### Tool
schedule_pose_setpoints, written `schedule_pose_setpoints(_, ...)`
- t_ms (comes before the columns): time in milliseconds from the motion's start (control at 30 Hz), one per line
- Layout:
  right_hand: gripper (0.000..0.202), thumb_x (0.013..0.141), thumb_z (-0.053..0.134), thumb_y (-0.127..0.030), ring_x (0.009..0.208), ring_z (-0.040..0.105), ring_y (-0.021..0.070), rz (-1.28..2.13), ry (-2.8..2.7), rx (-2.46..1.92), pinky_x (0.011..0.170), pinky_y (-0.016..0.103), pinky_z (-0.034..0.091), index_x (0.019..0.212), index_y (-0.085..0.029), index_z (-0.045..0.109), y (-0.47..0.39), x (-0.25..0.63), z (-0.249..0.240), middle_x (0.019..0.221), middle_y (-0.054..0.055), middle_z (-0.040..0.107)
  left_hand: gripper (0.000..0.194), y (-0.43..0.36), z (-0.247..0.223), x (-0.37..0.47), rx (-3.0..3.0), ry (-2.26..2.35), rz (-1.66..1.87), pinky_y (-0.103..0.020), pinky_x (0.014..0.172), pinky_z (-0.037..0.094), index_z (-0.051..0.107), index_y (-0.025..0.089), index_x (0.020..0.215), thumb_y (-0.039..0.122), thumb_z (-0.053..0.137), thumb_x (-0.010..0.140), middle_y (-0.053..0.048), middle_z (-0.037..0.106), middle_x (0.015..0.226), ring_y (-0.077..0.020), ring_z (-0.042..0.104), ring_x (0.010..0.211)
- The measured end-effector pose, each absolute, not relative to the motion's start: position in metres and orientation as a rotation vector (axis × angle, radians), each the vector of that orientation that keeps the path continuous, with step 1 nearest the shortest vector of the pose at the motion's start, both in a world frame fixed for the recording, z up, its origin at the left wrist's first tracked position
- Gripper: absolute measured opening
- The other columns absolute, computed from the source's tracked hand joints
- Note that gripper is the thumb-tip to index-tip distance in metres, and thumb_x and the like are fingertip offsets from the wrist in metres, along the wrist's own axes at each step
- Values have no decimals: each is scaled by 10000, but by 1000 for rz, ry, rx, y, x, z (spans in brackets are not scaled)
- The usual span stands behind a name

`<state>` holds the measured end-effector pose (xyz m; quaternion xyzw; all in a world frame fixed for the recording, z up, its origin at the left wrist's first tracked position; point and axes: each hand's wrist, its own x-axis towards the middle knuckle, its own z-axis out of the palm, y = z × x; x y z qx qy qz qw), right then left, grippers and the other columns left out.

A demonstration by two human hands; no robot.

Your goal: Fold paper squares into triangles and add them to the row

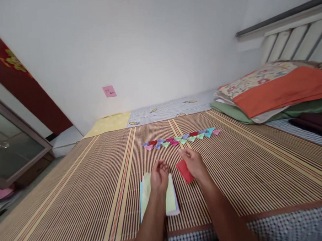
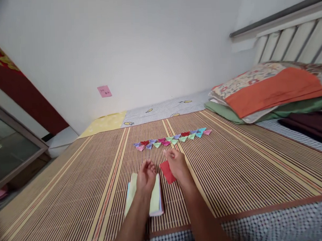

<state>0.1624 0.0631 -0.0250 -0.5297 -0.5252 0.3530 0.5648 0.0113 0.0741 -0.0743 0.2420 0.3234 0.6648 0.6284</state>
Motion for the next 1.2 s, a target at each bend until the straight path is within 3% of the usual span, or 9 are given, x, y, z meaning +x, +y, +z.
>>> schedule_pose_setpoints(167,381,862,589,-537,682,628,211,858,-1273,-1214,609,291,457,779,-174,670,81,141,-34,735,54,696,299,67,-116,-1,432,615,1559,-243,619,494,660,144,755,416,731,859,-7,605,697,-110,593,624)
schedule_pose_setpoints(267,312,853,608,-478,695,638,216,877,-1284,-1197,625,298,469,808,-176,676,88,129,-41,756,58,706,336,65,-107,0,448,605,1562,-245,640,486,699,151,767,470,805,763,-25,635,719,-123,614,656)
schedule_pose_setpoints(433,255,842,644,-425,721,643,228,858,-1264,-1208,645,308,470,885,-176,668,87,120,-44,765,61,699,454,49,-78,2,608,663,1542,-246,609,464,731,161,958,587,742,802,-46,677,804,-134,600,661)
schedule_pose_setpoints(633,249,814,690,-422,727,634,215,892,-1264,-1186,649,298,467,890,-186,666,82,122,-30,778,45,691,276,43,-53,-3,818,836,1454,-212,543,412,687,149,752,339,882,707,10,617,624,-96,517,534)
schedule_pose_setpoints(833,420,895,549,-583,636,621,183,1131,-1266,-1077,578,281,473,889,-192,702,78,144,-15,739,31,694,331,39,-41,0,916,1013,1550,-211,545,405,634,172,694,435,826,750,29,577,590,-105,491,545)
schedule_pose_setpoints(967,209,764,757,-385,662,607,166,1228,-1393,-1004,614,266,464,790,-184,705,71,151,-19,715,12,679,336,33,-25,-15,995,1116,1592,-222,539,398,629,193,704,474,805,761,34,560,602,-119,484,550)
schedule_pose_setpoints(1033,165,777,746,-337,605,550,138,1202,-1393,-995,580,249,428,746,-184,692,70,154,-21,654,-16,625,291,30,-17,-35,1211,1296,1490,-257,621,449,690,193,756,471,746,824,-14,645,704,-169,582,668)
schedule_pose_setpoints(1100,179,783,747,-349,581,525,131,1217,-1312,-992,561,244,413,743,-181,698,72,157,-23,640,-20,609,276,28,-15,-60,1431,1593,1423,-330,816,490,745,213,889,483,719,842,-66,730,944,-248,655,931)
schedule_pose_setpoints(1200,265,751,775,-421,616,569,158,1270,-1179,-985,570,254,436,742,-168,695,80,157,-31,672,11,647,383,29,-27,-89,1259,1728,1478,-443,1024,446,736,233,1081,548,629,893,-105,713,1210,-306,610,1203)
